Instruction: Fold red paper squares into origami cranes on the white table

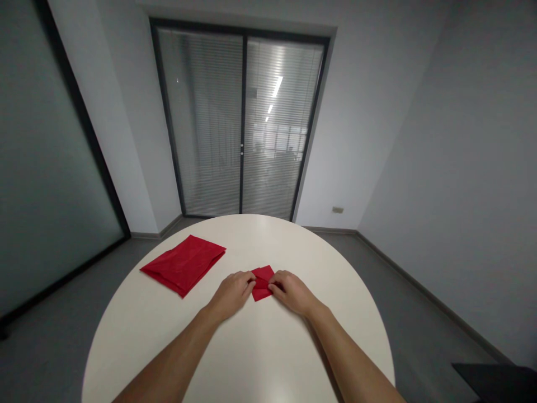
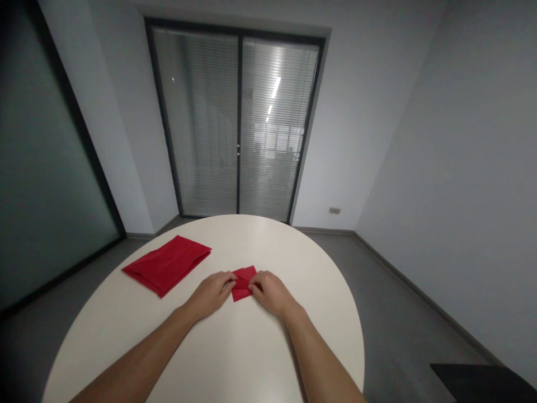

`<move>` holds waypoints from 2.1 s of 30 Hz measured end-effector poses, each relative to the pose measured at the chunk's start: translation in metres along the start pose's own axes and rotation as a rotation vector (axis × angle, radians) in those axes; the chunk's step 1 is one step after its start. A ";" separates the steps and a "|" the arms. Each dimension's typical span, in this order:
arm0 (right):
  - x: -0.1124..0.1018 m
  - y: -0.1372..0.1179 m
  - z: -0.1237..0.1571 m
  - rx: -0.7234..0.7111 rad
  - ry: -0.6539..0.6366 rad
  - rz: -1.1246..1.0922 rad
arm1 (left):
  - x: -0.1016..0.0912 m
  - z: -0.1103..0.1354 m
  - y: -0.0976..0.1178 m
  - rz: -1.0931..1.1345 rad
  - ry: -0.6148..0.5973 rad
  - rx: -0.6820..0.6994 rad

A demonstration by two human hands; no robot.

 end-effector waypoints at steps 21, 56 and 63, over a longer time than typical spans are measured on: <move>-0.003 -0.005 -0.003 -0.092 -0.034 0.102 | 0.008 -0.007 0.004 -0.077 -0.040 0.050; -0.006 0.010 0.000 -0.012 -0.060 -0.115 | 0.013 0.002 0.022 -0.009 -0.043 -0.007; -0.003 0.011 -0.002 -0.041 -0.045 -0.061 | 0.015 0.002 0.021 -0.007 -0.040 -0.005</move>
Point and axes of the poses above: each hand's wrist, its own z-axis away from the middle knuckle, its own x-axis out of the palm, y = z × x, the point moved 2 cm from there along -z, towards the middle knuckle, and after that the axes turned 5 degrees about y, right-handed, at the moved point
